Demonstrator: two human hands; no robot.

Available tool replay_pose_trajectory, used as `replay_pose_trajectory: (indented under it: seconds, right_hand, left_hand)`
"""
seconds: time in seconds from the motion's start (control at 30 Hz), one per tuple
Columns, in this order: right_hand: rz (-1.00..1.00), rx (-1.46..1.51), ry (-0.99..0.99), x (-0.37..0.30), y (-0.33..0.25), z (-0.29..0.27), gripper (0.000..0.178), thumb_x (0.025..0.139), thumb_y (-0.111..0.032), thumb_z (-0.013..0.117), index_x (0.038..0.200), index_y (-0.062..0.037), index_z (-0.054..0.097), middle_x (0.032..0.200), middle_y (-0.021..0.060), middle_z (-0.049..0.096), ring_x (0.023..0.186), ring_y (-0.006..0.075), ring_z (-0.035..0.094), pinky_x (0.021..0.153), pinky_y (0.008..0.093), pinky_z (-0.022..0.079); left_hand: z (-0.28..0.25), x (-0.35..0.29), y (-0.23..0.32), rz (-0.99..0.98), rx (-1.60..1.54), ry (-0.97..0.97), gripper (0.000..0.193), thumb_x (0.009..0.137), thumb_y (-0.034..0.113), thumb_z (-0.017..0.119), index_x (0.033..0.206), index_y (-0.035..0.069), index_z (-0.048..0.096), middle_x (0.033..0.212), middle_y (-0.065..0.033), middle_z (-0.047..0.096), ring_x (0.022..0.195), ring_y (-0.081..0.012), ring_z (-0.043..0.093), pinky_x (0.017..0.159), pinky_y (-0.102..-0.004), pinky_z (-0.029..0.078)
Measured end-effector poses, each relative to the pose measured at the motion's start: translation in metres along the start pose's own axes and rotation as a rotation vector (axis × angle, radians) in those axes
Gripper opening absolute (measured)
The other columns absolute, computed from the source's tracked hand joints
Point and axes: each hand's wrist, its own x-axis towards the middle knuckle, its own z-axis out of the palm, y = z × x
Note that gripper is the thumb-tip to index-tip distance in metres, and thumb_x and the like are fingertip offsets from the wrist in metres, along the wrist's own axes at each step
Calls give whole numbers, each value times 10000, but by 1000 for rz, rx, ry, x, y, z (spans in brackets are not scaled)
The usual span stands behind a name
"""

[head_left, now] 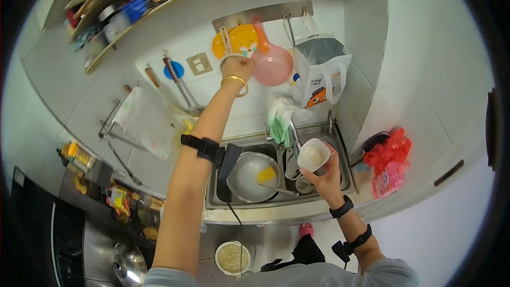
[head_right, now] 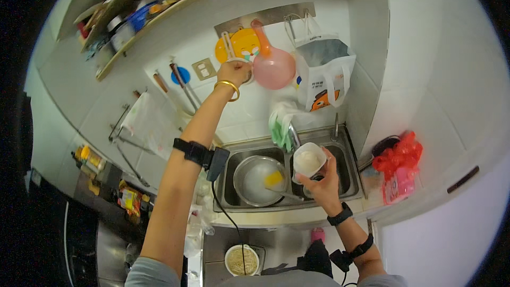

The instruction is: Prepare a flour mixture and add it to a pot while cooking.

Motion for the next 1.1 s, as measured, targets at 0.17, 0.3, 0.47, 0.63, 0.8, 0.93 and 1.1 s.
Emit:
replay_pose_trajectory:
  seconds: [0.17, 0.3, 0.47, 0.63, 0.8, 0.93, 1.1]
  right_hand:
    - [33, -1, -68, 64, 39, -10, 859, 682, -101, 812, 1362, 7, 299, 1243, 162, 514, 1093, 220, 565, 875, 309, 478]
    - [100, 49, -32, 91, 50, -24, 843, 682, -85, 806, 1355, 0, 304, 1225, 167, 529, 1082, 218, 575, 871, 312, 484]
    - [122, 51, -30, 116, 60, -35, 819, 698, -68, 787, 1346, 11, 291, 1239, 183, 494, 1089, 233, 560, 898, 331, 483]
    - [105, 79, -65, 130, 60, -29, 810, 704, -77, 785, 1338, 11, 290, 1264, 168, 469, 1137, 241, 528, 934, 344, 463]
    - [105, 159, -108, 138, 43, -27, 749, 692, -45, 791, 1292, 8, 346, 1233, 129, 488, 1118, 212, 521, 969, 344, 424]
    - [134, 172, -174, 133, 37, -1, 715, 699, 9, 766, 1285, 9, 356, 1246, 135, 470, 1142, 210, 496, 988, 351, 404]
    - [149, 252, -347, 115, 29, 42, 726, 702, 30, 752, 1301, 1, 343, 1260, 133, 458, 1169, 213, 475, 1010, 360, 382]
  left_hand:
    - [72, 111, -14, -52, 113, 81, 494, 690, 470, 697, 871, 11, 697, 867, -189, 682, 819, -320, 662, 742, -364, 508]
    - [104, 162, -4, 16, 255, 169, 549, 688, 495, 698, 934, 5, 682, 918, -210, 672, 902, -349, 645, 802, -394, 495]
    - [97, 192, -8, 166, 305, 204, 569, 681, 538, 689, 906, 16, 690, 836, -182, 685, 805, -309, 668, 770, -377, 513]
    - [49, 136, 25, -115, -221, -75, 400, 813, 368, 666, 941, -10, 646, 830, -140, 685, 819, -221, 682, 691, -286, 547]
    - [-19, 0, 6, -148, -675, -268, 488, 882, 405, 560, 1061, -48, 581, 971, -191, 649, 919, -279, 658, 782, -312, 549]
    - [-68, -119, -24, -110, -873, -279, 620, 914, 499, 473, 1140, -75, 536, 1060, -240, 616, 980, -336, 637, 855, -350, 542]
    - [-118, -284, -62, -492, -818, -152, 999, 707, 801, 480, 1186, -76, 484, 1133, -293, 567, 1044, -361, 602, 916, -393, 505]
